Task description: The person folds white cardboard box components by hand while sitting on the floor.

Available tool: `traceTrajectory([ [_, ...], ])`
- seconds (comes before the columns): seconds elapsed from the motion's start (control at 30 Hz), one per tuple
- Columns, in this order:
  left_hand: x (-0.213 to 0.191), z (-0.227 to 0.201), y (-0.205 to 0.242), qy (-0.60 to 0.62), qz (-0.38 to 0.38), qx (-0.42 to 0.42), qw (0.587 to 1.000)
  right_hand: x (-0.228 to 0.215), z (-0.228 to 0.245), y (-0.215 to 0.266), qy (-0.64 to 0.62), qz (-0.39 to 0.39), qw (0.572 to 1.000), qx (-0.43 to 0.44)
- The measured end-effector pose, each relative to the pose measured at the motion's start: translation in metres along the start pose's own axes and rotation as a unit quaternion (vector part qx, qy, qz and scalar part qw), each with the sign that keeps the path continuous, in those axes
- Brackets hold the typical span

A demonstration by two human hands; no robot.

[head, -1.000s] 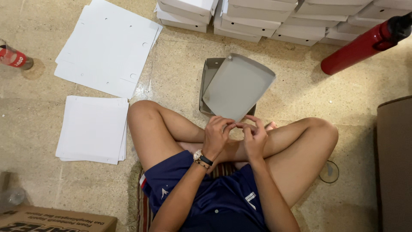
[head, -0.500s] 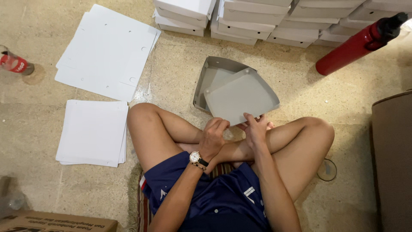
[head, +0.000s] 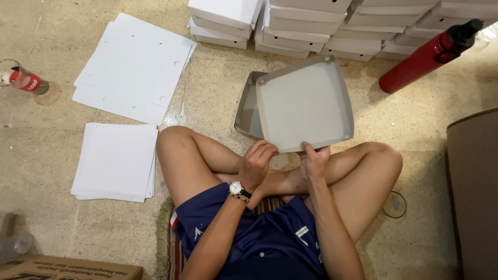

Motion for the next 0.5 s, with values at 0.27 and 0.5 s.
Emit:
traceTrajectory([
  [0.27, 0.014, 0.01, 0.012, -0.051, -0.03, 0.01, 0.998, 0.018, 0.026, 0.022, -0.033, 0.012, 0.999, -0.01],
  [0.5, 0.028, 0.024, 0.021, -0.057, -0.025, 0.003, 0.998, -0.01, -0.021, 0.006, -0.066, 0.022, 0.997, -0.015],
])
Point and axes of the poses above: each hand's wrist, its own y-axis away from the middle knuckle, its own x-axis out of the palm, z = x × y, the point moved 4 cm from there along -y, towards the middle knuckle, and after that the axes turned 4 degrees about -x, right-handed, at the moved point
